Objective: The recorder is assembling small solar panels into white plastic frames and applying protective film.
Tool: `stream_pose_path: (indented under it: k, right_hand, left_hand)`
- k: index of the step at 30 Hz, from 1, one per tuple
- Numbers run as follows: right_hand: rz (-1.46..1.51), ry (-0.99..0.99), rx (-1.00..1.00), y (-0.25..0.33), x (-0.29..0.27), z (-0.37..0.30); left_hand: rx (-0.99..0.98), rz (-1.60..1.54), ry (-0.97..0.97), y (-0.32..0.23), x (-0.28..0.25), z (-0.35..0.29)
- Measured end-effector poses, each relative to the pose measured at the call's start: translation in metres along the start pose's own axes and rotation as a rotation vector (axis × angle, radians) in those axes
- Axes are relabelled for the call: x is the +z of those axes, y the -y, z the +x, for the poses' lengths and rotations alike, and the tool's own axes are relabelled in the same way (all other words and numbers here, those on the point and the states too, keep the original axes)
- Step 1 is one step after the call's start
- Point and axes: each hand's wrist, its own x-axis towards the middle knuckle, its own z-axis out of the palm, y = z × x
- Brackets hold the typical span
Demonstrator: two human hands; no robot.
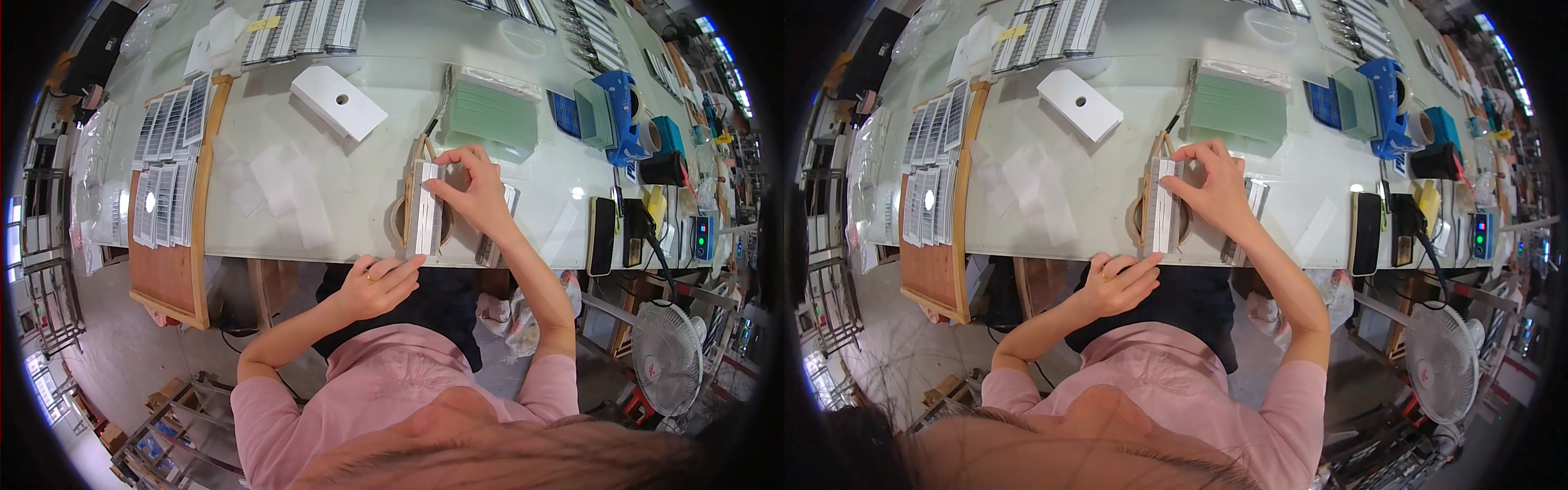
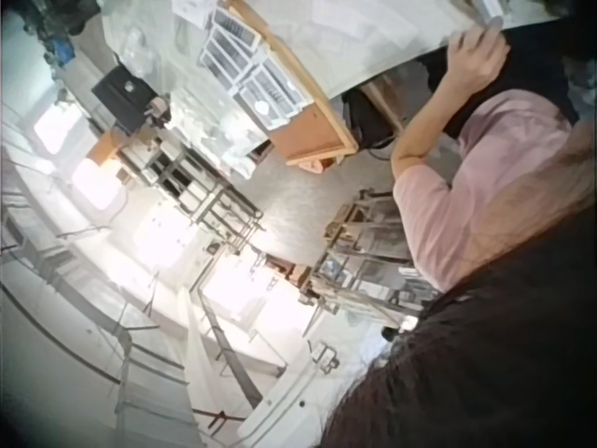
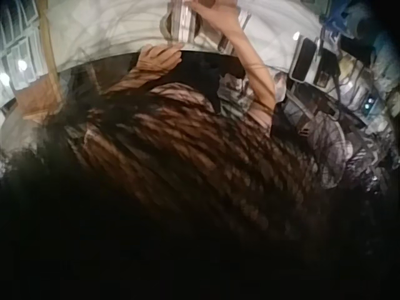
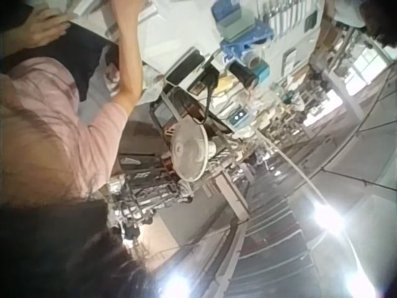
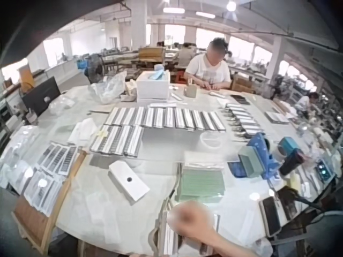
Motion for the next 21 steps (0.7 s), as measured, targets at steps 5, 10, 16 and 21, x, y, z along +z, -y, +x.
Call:
stream_pose_path:
  k: [5, 10, 16, 21]
  right_hand:
    - [-0.025, 0.023, 0.037, 0.0053, -0.0018, 0.0011]
    - [-0.114, -0.003, 0.006, 0.0032, -0.0006, -0.0003]
    - [-0.199, -0.069, -0.102, 0.0032, 0.0000, -0.0012]
    - [-0.251, -0.033, -0.104, 0.0074, -0.0019, -0.0019]
  left_hand:
    - [-0.005, -0.013, 0.019, 0.0006, 0.0020, -0.0057]
    - [0.002, -0.014, 0.014, 0.0017, 0.0024, -0.0055]
    - [0.001, -0.016, 0.009, 0.0024, 0.0031, -0.0058]
    - [0.007, -0.018, 0.012, 0.0033, 0.0027, -0.0079]
